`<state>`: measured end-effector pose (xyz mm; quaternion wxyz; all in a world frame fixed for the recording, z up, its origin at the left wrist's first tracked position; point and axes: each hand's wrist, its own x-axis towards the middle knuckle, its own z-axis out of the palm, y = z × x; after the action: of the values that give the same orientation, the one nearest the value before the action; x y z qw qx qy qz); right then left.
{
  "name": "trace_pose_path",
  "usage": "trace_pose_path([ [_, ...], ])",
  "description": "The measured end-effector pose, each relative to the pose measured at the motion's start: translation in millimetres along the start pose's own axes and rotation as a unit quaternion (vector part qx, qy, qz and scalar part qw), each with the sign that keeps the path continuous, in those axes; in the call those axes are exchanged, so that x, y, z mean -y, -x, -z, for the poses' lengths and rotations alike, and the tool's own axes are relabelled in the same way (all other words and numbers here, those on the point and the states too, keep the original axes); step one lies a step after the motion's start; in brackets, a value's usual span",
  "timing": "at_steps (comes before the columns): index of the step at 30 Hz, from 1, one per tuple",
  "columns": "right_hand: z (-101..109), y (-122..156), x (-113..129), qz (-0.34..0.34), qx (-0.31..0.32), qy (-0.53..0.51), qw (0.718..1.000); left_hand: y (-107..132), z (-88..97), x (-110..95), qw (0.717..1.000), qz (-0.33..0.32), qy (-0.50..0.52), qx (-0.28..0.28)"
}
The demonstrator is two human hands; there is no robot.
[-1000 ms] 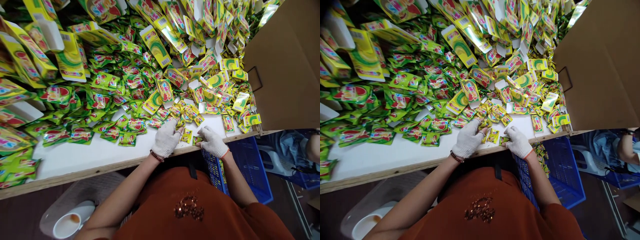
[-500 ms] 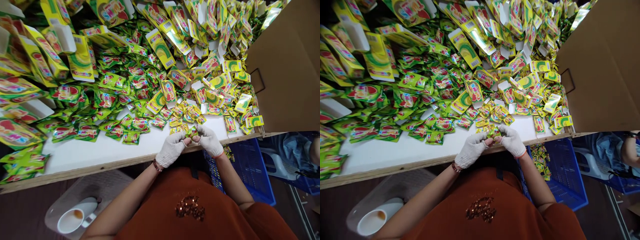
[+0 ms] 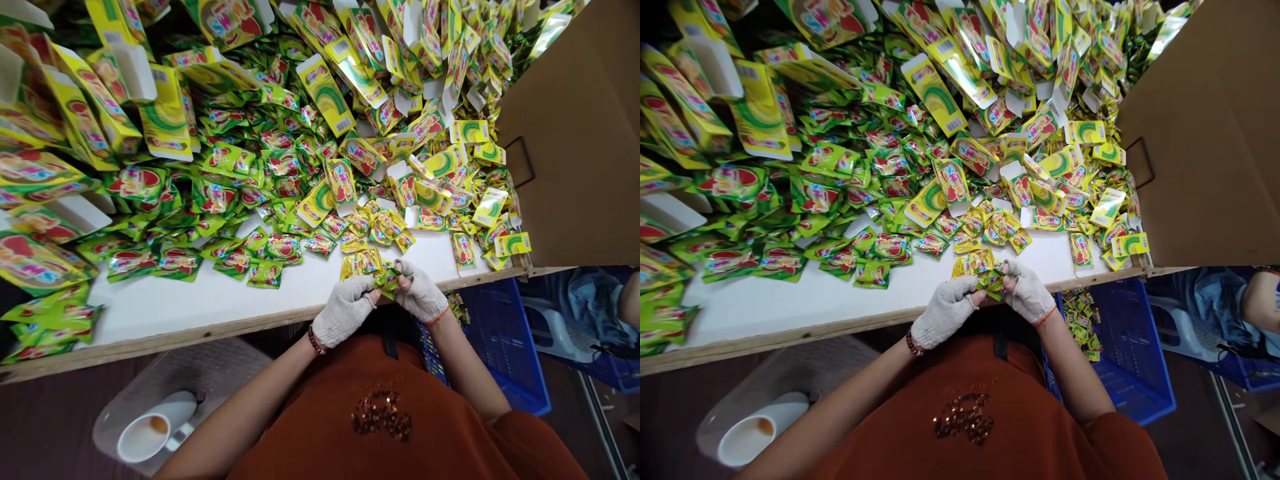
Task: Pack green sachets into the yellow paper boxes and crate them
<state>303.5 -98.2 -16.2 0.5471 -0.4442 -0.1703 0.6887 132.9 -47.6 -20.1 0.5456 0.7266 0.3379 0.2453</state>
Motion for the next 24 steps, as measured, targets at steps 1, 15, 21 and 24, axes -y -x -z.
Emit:
trace_pose_path([
  [1,0.4,0.5,0.2,-0.008,0.002,-0.005,1.000,1.4,-0.3,-0.9,1.000,-0.009,-0.007,0.004],
  [15,22.9,-10.8,16.3,0.170,-0.187,0.256,0.933,-51.6,13.9,16.9,0.943,-0.080,-0.324,-0.021],
  [21,-7.1,-25.7,12.4,0.214,-0.179,0.353,0.893,-42.1,7.8,15.0,0.979,0.058,0.147,-0.128],
  [24,-18.7,-31.4,15.4,0.241,-0.156,0.447,0.847,-36.2,5.8,12.0,0.954,0.110,0.246,-0.133],
])
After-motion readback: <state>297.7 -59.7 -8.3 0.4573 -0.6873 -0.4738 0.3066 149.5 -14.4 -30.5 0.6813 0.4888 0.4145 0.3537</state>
